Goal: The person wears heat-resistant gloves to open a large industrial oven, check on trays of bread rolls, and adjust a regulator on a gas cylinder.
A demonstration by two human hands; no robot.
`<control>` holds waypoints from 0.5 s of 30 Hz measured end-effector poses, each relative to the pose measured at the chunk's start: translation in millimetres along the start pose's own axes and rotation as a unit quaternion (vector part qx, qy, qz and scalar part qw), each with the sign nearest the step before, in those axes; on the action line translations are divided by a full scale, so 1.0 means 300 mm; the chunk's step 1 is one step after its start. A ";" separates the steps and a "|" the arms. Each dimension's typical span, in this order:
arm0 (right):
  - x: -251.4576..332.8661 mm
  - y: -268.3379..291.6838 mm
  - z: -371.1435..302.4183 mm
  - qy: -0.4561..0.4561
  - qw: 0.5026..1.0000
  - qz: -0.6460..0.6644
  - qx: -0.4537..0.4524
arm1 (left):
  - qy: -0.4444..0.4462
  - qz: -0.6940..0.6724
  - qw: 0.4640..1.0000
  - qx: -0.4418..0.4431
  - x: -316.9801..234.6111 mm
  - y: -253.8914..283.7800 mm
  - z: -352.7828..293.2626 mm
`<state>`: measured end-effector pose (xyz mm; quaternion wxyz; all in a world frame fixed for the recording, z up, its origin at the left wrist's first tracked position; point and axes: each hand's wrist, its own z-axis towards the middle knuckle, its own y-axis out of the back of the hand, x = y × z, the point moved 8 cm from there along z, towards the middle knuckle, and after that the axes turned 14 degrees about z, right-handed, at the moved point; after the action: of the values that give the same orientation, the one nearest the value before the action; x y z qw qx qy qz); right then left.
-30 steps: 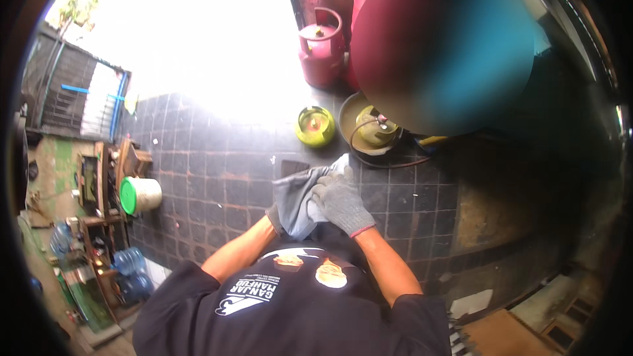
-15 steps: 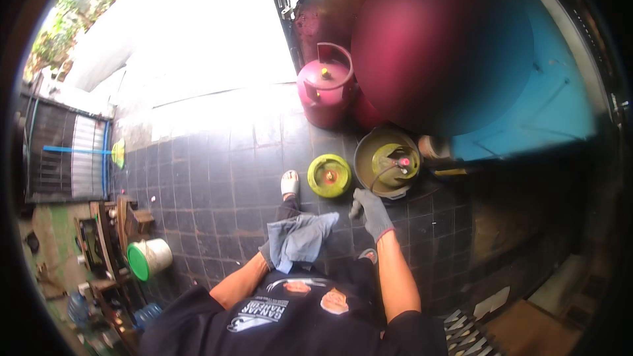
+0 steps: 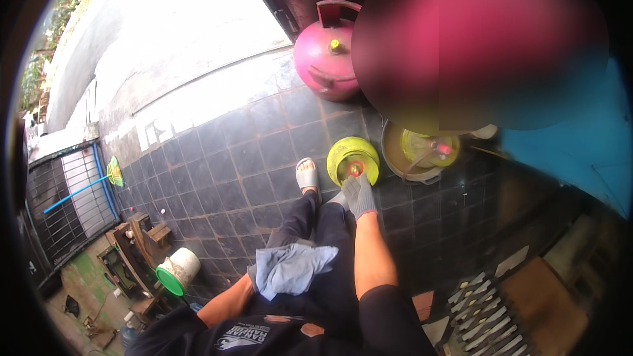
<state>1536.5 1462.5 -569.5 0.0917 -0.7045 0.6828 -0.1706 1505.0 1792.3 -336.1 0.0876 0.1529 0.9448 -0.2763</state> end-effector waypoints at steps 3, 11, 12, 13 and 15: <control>-0.010 -0.069 0.155 0.052 0.995 0.038 -0.082 | 0.018 -0.006 1.000 -0.025 0.022 0.061 0.043; 0.131 0.160 0.710 0.169 0.982 -0.064 0.059 | 0.005 0.030 0.999 0.015 -0.049 0.169 0.134; 0.085 0.132 0.711 0.125 0.991 0.051 0.014 | -0.007 0.036 0.999 0.006 -0.047 0.178 0.136; 0.037 0.071 0.690 0.086 0.982 0.161 -0.038 | -0.022 0.031 0.999 -0.009 -0.046 0.168 0.120; 0.088 0.152 0.759 0.102 0.971 0.209 -0.061 | -0.036 0.052 0.998 0.010 -0.089 0.172 0.116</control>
<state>1577.6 1410.4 -793.6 0.0117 -0.5295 0.8296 -0.1770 1550.3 1808.0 -383.9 0.1340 0.1923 0.9289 -0.2866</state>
